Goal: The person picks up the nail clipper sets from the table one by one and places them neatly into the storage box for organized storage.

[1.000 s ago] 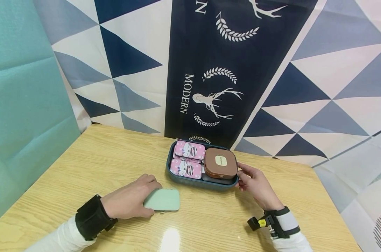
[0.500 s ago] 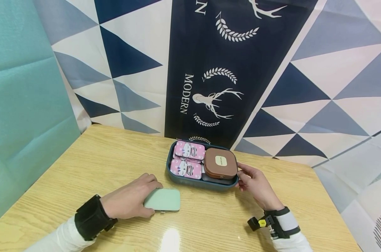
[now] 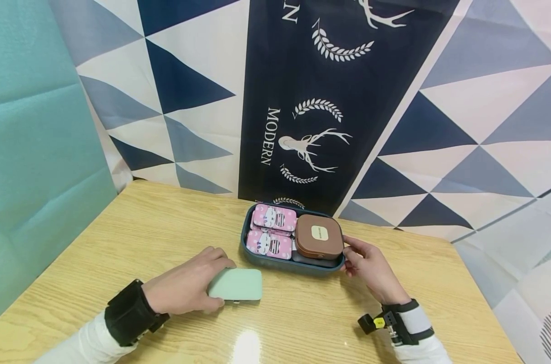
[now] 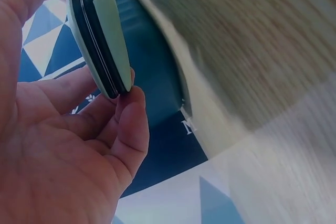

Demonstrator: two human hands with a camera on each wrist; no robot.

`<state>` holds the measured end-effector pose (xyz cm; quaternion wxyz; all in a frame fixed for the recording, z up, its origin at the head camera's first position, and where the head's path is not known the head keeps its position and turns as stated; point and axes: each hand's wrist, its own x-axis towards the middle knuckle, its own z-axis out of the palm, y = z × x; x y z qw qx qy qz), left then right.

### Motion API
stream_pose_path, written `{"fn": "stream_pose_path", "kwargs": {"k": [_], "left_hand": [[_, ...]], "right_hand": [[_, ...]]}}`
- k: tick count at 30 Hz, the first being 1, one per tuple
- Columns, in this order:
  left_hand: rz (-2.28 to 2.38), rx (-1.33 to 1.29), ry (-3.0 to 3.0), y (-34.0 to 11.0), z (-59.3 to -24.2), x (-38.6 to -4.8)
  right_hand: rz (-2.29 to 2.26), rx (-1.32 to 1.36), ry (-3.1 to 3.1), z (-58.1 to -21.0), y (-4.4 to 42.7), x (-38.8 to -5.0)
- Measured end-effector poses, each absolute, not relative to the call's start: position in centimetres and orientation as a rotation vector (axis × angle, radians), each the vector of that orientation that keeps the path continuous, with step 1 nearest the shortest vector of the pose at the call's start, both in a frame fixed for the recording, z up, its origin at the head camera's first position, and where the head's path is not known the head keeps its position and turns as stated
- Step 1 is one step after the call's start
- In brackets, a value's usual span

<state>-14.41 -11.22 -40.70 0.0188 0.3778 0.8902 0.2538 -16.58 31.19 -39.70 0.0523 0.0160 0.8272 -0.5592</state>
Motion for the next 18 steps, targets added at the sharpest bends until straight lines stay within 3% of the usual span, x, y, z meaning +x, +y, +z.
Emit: {"fn": "stream_pose_path", "kwargs": {"k": [18], "left_hand": [[0.808, 1.176, 2.777, -11.7, -39.5, -14.9]], "right_hand": [[-1.698, 0.062, 2.516, -39.7, 31.1, -16.6]]}}
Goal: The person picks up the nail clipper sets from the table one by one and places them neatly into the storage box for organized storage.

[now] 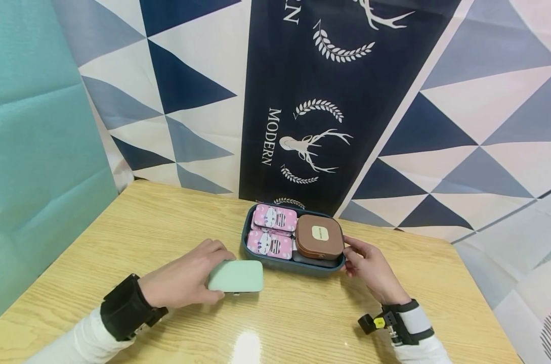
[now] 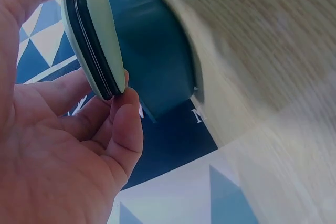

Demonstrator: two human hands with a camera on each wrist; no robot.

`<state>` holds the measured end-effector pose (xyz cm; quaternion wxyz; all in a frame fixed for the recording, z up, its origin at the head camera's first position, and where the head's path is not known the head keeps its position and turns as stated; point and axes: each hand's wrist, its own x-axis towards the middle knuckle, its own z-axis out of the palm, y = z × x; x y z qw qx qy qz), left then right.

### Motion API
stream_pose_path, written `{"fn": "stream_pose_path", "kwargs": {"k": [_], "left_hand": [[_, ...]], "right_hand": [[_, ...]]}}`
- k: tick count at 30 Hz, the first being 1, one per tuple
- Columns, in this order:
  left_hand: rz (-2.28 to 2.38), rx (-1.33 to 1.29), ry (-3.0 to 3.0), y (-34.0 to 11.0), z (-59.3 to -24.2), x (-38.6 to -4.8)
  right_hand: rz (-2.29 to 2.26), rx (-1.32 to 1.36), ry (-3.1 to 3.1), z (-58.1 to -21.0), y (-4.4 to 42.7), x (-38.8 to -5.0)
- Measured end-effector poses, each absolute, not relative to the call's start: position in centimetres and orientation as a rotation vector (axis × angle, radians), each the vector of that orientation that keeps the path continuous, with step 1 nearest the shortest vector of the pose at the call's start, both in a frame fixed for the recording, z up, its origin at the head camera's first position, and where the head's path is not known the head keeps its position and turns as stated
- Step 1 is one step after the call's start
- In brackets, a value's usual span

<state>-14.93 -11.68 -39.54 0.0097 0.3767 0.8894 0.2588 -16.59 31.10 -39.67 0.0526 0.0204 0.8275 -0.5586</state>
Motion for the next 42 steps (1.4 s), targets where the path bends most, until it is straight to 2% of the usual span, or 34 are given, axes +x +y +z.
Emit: {"fn": "stream_pose_path", "kwargs": {"k": [42], "left_hand": [[0.855, 1.270, 2.814, -11.0, -36.9, -17.6]], "right_hand": [[-1.710, 0.054, 2.502, -39.6, 31.1, -16.5]]}}
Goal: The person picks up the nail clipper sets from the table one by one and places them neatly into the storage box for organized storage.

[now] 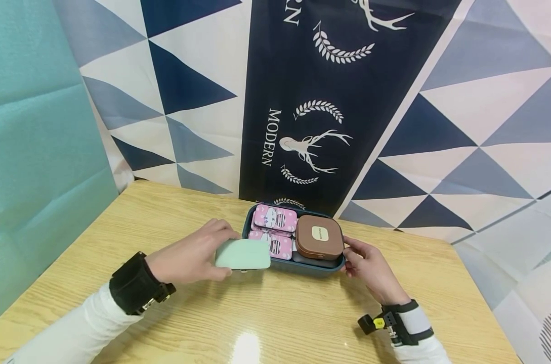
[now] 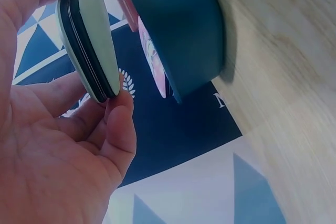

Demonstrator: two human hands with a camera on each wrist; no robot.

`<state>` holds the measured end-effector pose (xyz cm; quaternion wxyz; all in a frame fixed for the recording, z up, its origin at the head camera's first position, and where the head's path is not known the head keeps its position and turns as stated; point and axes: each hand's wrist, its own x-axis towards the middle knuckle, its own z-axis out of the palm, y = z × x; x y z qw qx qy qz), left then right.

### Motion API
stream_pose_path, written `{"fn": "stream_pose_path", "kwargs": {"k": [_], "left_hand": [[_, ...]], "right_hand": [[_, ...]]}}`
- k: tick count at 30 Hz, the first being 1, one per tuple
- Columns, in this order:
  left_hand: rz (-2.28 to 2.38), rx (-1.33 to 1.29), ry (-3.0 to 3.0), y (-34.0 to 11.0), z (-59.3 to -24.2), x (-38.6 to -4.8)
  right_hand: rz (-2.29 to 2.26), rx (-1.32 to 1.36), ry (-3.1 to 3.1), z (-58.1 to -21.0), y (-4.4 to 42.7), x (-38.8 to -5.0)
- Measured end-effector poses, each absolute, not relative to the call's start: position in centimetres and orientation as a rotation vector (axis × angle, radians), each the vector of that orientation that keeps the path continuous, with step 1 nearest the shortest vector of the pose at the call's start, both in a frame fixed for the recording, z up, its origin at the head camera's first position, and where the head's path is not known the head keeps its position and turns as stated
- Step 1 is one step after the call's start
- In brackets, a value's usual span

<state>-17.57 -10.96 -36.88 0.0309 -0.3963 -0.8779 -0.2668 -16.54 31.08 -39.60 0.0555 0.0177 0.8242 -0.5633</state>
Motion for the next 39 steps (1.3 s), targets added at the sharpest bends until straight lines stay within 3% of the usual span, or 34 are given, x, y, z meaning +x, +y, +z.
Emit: {"fn": "stream_pose_path", "kwargs": {"k": [39], "left_hand": [[-0.789, -1.204, -2.698, -8.7, -36.2, -20.9]], "right_hand": [[-1.713, 0.043, 2.506, -39.7, 31.2, -16.6]]}}
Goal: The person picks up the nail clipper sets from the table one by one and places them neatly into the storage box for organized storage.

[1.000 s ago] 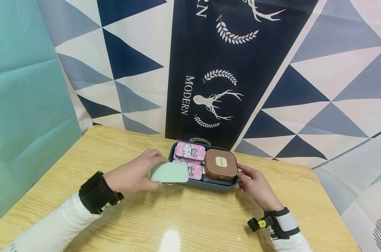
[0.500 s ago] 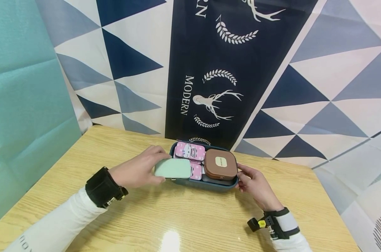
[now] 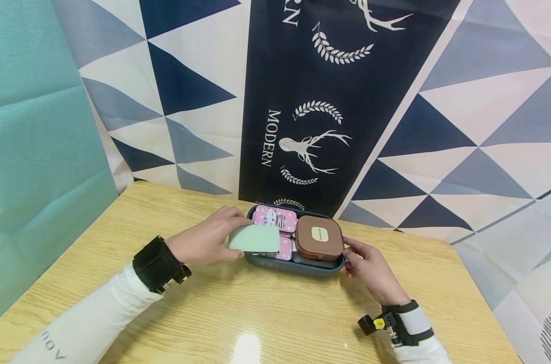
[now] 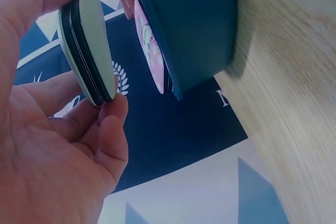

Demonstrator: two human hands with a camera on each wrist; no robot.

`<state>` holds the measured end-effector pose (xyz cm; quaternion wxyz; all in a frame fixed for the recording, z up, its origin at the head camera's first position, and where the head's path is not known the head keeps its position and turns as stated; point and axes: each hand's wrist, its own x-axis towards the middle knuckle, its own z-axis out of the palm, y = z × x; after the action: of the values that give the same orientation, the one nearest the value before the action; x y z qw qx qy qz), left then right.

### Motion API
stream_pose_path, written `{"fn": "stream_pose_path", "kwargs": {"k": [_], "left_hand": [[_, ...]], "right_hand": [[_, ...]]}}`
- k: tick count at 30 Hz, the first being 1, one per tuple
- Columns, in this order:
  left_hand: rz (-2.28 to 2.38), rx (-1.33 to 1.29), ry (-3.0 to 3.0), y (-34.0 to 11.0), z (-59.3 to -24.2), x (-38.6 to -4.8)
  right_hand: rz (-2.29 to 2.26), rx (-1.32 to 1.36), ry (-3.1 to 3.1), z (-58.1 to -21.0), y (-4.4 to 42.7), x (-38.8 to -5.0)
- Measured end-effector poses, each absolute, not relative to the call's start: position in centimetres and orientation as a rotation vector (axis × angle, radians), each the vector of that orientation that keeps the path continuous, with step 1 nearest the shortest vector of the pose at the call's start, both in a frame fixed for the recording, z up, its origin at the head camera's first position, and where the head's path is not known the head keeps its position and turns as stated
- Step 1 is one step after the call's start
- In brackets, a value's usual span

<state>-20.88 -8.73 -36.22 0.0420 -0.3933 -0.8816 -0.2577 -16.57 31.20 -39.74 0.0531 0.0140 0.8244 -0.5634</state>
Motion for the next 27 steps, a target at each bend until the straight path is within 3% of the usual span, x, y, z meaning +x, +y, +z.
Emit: {"fn": "stream_pose_path", "kwargs": {"k": [27], "left_hand": [[-0.738, -1.233, -2.764, -6.6, -36.6, -22.6]], "right_hand": [[-1.716, 0.053, 2.508, -39.7, 31.2, -16.6]]}}
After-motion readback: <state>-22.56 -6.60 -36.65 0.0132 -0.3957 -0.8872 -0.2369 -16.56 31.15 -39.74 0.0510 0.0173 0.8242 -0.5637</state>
